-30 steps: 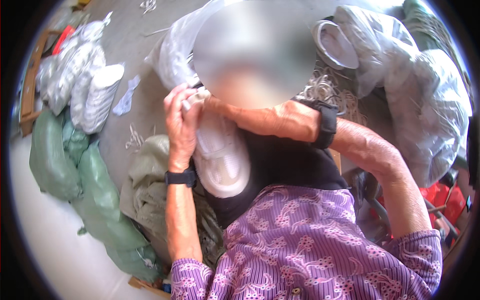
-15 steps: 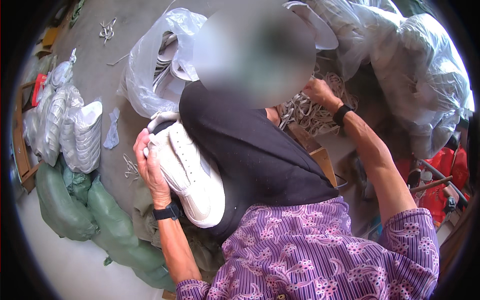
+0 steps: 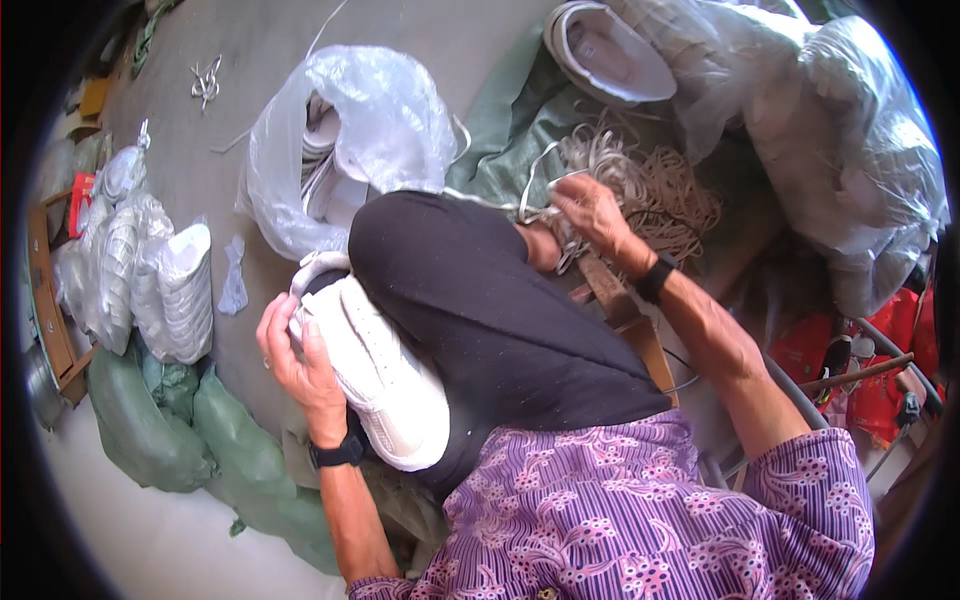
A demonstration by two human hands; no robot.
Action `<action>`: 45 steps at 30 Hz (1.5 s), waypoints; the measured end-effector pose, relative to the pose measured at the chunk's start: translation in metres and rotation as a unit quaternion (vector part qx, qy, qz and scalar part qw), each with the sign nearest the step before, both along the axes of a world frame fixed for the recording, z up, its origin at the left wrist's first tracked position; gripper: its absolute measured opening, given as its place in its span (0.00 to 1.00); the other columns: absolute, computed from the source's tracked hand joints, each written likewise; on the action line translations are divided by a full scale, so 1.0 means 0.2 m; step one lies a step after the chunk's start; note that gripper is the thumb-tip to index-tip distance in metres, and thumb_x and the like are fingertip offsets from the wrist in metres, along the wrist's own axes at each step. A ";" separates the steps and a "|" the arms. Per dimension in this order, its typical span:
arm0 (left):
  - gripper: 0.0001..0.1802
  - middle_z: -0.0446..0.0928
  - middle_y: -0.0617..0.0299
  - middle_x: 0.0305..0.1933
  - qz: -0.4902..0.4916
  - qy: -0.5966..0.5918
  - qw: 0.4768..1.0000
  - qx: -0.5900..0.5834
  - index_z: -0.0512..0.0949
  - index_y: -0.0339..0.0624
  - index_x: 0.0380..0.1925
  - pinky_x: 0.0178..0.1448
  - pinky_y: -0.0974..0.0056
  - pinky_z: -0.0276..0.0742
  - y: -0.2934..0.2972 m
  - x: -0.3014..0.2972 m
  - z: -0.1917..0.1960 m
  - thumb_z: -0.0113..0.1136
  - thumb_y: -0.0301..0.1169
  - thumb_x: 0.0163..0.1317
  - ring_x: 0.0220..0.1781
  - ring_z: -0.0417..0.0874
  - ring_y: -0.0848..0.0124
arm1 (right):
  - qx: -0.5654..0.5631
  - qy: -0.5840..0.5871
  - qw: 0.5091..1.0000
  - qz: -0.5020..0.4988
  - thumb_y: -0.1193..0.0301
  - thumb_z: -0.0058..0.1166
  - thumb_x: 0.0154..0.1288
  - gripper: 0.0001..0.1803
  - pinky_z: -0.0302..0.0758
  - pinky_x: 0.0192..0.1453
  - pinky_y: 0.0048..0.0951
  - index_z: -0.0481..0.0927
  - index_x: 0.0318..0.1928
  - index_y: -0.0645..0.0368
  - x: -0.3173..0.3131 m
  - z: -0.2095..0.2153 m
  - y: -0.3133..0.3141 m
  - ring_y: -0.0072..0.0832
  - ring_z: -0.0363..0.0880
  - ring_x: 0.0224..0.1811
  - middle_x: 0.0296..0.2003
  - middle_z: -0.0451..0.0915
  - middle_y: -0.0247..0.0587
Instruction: Lacing a pair of white athletic shoes in a workshop.
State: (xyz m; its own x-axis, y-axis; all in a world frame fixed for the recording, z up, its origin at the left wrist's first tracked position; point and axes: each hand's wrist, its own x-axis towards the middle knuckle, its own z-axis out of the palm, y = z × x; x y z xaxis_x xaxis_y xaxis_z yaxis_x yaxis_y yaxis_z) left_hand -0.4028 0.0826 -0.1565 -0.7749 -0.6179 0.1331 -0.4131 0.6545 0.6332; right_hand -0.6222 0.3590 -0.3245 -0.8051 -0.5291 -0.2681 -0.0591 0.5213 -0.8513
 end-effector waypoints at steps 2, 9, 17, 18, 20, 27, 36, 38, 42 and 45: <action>0.13 0.71 0.50 0.54 -0.026 0.005 0.996 -0.085 0.75 0.34 0.46 0.62 0.57 0.66 0.03 -0.03 0.08 0.53 0.28 0.62 0.57 0.72 0.58 | -0.100 -0.142 0.985 -0.017 0.67 0.55 0.62 0.11 0.76 0.42 0.34 0.80 0.41 0.61 0.03 0.26 -0.06 0.43 0.80 0.36 0.31 0.79 0.48; 0.09 0.79 0.54 0.32 -0.169 0.080 0.982 0.028 0.78 0.38 0.35 0.46 0.59 0.75 0.28 -0.25 0.54 0.64 0.28 0.55 0.37 0.81 0.57 | -0.432 0.028 0.853 0.291 0.78 0.53 0.56 0.03 0.70 0.33 0.40 0.74 0.32 0.61 0.23 1.28 -0.20 0.43 0.73 0.29 0.23 0.68 0.44; 0.31 0.77 0.56 0.39 -0.243 0.308 0.915 0.094 0.74 0.37 0.49 0.49 0.65 0.72 0.44 -0.27 1.29 0.70 0.45 0.51 0.41 0.78 0.65 | -0.282 0.010 0.905 0.318 0.73 0.51 0.64 0.07 0.73 0.37 0.35 0.76 0.40 0.62 0.41 1.47 -0.13 0.41 0.77 0.31 0.29 0.76 0.48; 0.32 0.77 0.58 0.37 -0.226 0.350 0.903 0.104 0.74 0.36 0.47 0.45 0.64 0.73 0.46 -0.24 1.35 0.72 0.46 0.48 0.37 0.78 0.65 | -0.295 -0.032 0.908 0.295 0.73 0.52 0.63 0.07 0.73 0.37 0.36 0.77 0.40 0.62 0.43 1.43 -0.11 0.41 0.78 0.31 0.29 0.76 0.48; 0.31 0.77 0.58 0.36 -0.213 0.412 0.880 0.105 0.74 0.36 0.47 0.45 0.64 0.73 0.47 -0.21 1.45 0.71 0.46 0.49 0.37 0.78 0.66 | -0.230 0.156 0.905 0.322 0.73 0.53 0.62 0.08 0.74 0.36 0.39 0.77 0.39 0.64 0.46 1.34 -0.11 0.45 0.79 0.32 0.29 0.78 0.48; 0.28 0.77 0.59 0.35 -0.195 0.515 0.830 0.092 0.74 0.35 0.46 0.42 0.66 0.73 0.44 -0.13 1.57 0.69 0.44 0.51 0.35 0.78 0.68 | -0.123 0.175 0.916 0.340 0.70 0.55 0.62 0.06 0.78 0.38 0.39 0.79 0.39 0.57 0.61 1.34 -0.06 0.45 0.81 0.35 0.30 0.78 0.49; 0.24 0.76 0.60 0.33 -0.166 0.579 0.798 0.023 0.75 0.35 0.44 0.39 0.68 0.73 0.27 -0.09 1.71 0.67 0.41 0.55 0.33 0.77 0.70 | -0.138 0.186 0.911 0.342 0.75 0.54 0.59 0.04 0.73 0.32 0.40 0.75 0.34 0.62 0.73 1.41 0.06 0.48 0.76 0.31 0.28 0.73 0.47; 0.23 0.76 0.60 0.33 -0.144 0.589 0.795 -0.001 0.75 0.35 0.44 0.38 0.68 0.73 0.21 -0.05 1.76 0.66 0.41 0.55 0.32 0.77 0.71 | -0.095 0.199 0.908 0.355 0.74 0.54 0.61 0.05 0.73 0.36 0.43 0.76 0.37 0.61 0.73 1.35 0.04 0.47 0.77 0.33 0.30 0.74 0.46; 0.21 0.76 0.60 0.32 -0.083 0.587 0.804 -0.044 0.75 0.34 0.43 0.37 0.69 0.73 0.11 0.13 1.76 0.65 0.40 0.57 0.31 0.77 0.72 | -0.057 0.276 0.875 0.393 0.73 0.52 0.63 0.11 0.74 0.40 0.44 0.76 0.46 0.59 0.71 1.26 -0.01 0.47 0.78 0.39 0.37 0.77 0.44; 0.20 0.76 0.61 0.31 -0.030 0.558 0.828 -0.053 0.75 0.34 0.42 0.36 0.70 0.73 0.15 0.28 1.63 0.64 0.39 0.58 0.30 0.77 0.73 | -0.080 0.184 0.885 0.420 0.74 0.51 0.64 0.09 0.75 0.36 0.40 0.76 0.45 0.59 0.61 1.27 0.02 0.47 0.78 0.37 0.35 0.77 0.46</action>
